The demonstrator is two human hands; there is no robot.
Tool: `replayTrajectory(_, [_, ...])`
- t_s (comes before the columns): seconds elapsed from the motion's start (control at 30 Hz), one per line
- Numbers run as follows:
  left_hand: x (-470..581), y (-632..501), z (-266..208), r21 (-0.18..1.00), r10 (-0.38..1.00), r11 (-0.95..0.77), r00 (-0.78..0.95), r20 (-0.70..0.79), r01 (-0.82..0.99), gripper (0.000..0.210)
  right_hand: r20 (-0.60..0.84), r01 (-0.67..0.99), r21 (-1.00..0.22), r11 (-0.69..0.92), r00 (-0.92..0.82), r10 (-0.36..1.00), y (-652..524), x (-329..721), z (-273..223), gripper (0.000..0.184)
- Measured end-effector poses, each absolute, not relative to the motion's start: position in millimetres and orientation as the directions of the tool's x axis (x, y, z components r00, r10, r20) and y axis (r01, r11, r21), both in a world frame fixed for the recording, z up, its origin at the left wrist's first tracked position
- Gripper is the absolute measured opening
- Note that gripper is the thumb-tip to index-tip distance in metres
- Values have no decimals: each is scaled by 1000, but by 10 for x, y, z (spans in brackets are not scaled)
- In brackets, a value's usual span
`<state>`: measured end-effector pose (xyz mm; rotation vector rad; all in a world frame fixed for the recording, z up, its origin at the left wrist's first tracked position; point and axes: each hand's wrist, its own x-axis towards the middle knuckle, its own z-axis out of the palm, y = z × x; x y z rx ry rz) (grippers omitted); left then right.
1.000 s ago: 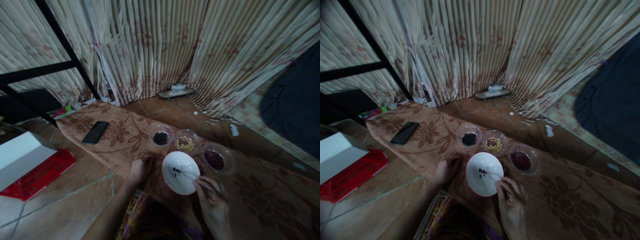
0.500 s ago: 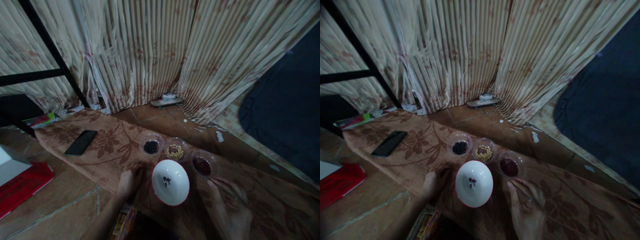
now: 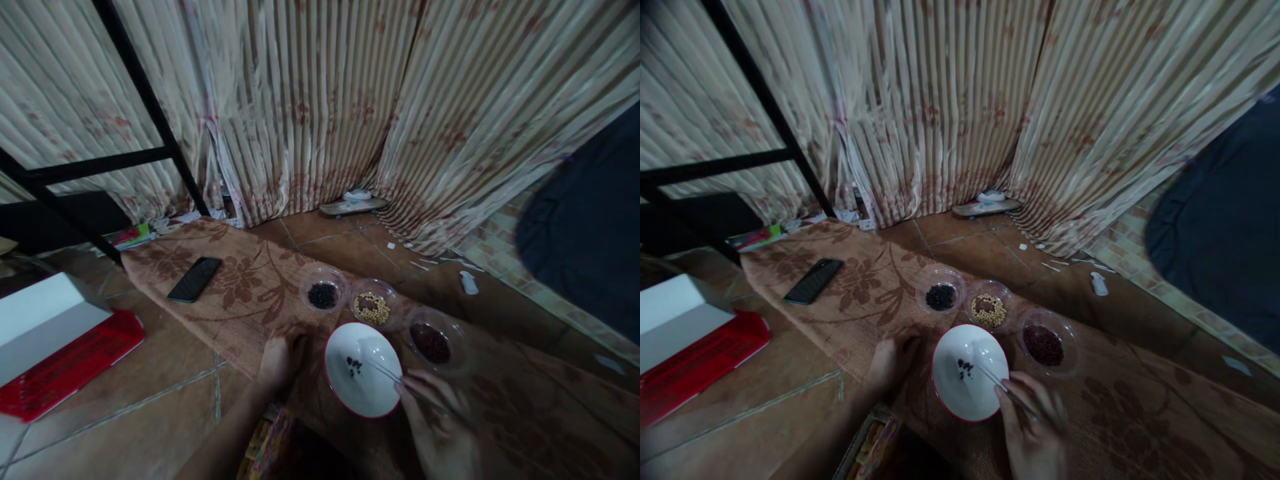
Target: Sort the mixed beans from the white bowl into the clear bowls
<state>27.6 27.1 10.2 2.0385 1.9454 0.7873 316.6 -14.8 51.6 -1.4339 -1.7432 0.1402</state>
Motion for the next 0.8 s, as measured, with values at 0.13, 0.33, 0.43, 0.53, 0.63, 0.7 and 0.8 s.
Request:
replayTrajectory(0.13, [276, 274, 90, 528, 971, -132, 3, 238, 839, 14, 507, 733, -578, 358, -21, 862, -184, 2900, 431, 27])
replayTrajectory(0.33, [283, 284, 75, 541, 974, -127, 0, 228, 832, 13, 529, 778, -493, 389, -87, 844, -156, 2881, 414, 29])
replayTrajectory(0.43, [285, 282, 75, 532, 972, -125, -5, 236, 837, 13, 538, 806, -456, 378, -89, 839, -153, 3029, 426, 25])
replayTrajectory(0.53, [283, 284, 75, 524, 971, -127, -3, 240, 842, 13, 522, 808, -486, 333, -36, 852, -144, 3079, 440, 26])
replayTrajectory(0.63, [280, 287, 72, 521, 971, -133, 5, 240, 843, 13, 515, 786, -507, 354, -53, 855, -119, 2992, 425, 26])
replayTrajectory(0.7, [278, 287, 67, 518, 970, -136, 8, 242, 844, 13, 522, 787, -483, 384, -94, 848, -100, 2936, 404, 25])
replayTrajectory(0.8, [275, 283, 56, 512, 971, -135, 10, 240, 849, 13, 525, 813, -467, 348, -62, 849, -91, 2951, 393, 25])
